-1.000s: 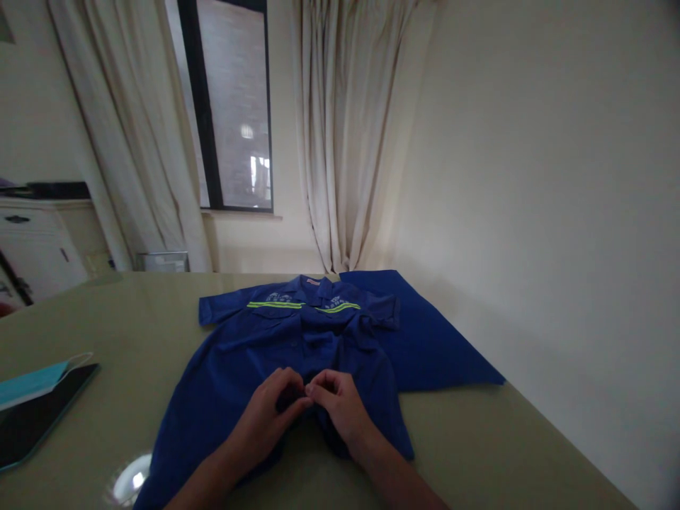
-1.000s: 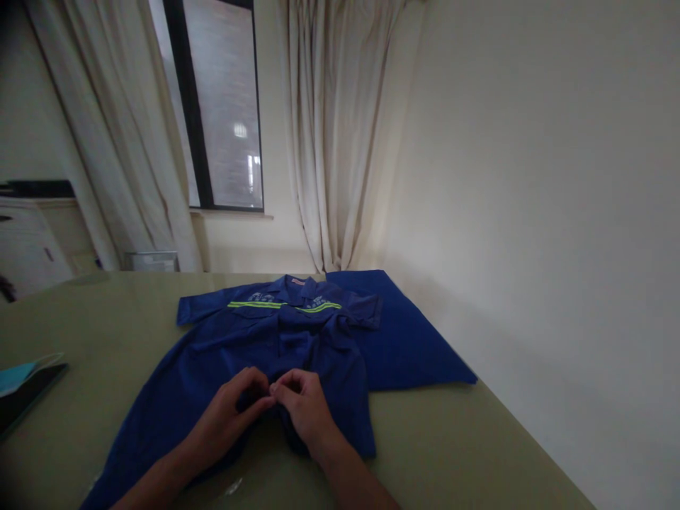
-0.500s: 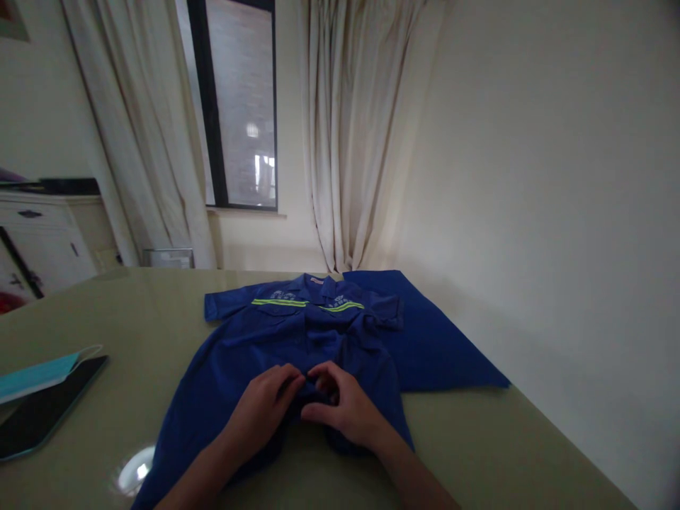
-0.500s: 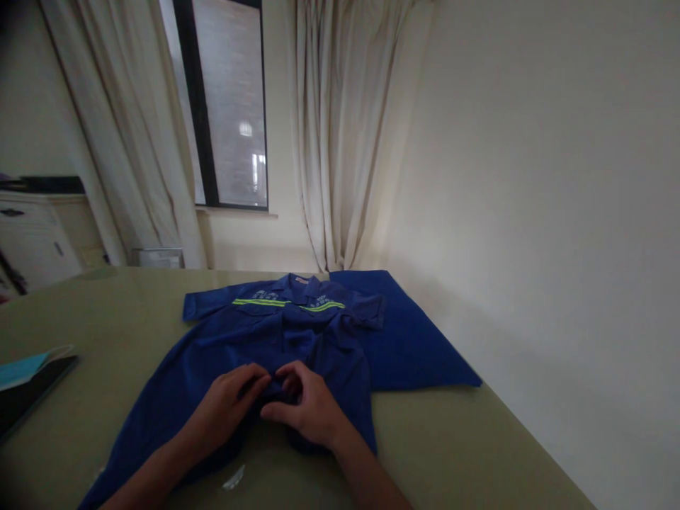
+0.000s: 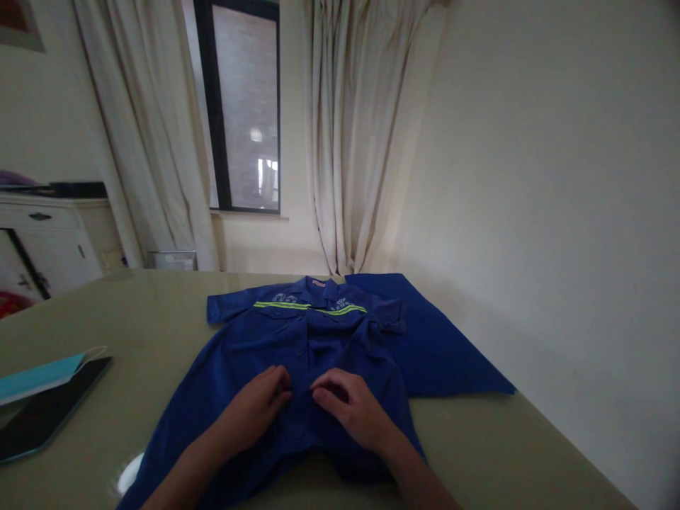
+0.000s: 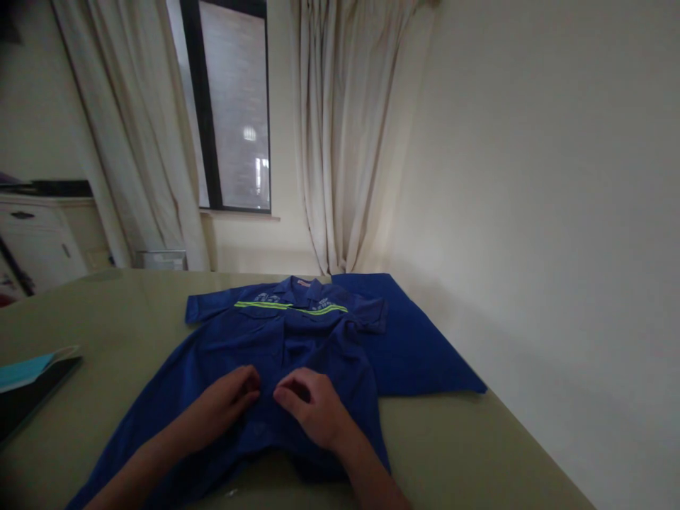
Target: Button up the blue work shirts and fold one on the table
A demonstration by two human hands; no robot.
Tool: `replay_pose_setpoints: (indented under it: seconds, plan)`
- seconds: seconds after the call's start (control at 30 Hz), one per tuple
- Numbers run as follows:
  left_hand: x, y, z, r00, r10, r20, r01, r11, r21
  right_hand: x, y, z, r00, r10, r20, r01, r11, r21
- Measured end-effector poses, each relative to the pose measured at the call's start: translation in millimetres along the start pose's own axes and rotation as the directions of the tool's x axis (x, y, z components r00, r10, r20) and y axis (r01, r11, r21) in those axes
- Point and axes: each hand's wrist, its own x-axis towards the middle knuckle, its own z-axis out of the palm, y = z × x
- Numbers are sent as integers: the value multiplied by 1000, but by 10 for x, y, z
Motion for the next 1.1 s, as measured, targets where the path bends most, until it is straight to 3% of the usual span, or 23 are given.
replay_pose_setpoints:
  seconds: [0.07,0.2,0.27,0.43,0.57,0.7,0.83,0.97,1.1]
  plan:
    - [15,0,56,997,10,-76,-1,994,113,14,-24,121,994,-77,-83,68,992,-108]
    - [31,8,140,999,-12,-44,20,985,170,23,41,287,998,-45,42,58,921,-385]
    - [33,28,159,1000,-8,-21,12,982,190,35,93,309,1000,7,31,7,901,-434]
    - [31,125,182,995,70,66,-80,983,166,74,123,268,995,104,-4,-92,866,-492]
    - [-2,158,186,994,63,93,-71,993,94,56,67,238,991,114,68,-61,845,-531]
    - [-27,136,173,990,34,137,-36,999,13,27,47,258,986,160,38,-115,836,-537]
    - [-31,150,152,994,14,105,-21,998,65,2,51,269,979,202,-18,-182,832,-524]
    - [-34,183,137,995,-36,90,22,988,150,-41,44,253,980,196,43,-152,866,-477]
    - [-44,183,143,994,-10,105,-4,990,139,-64,60,256,984,168,60,-123,883,-453]
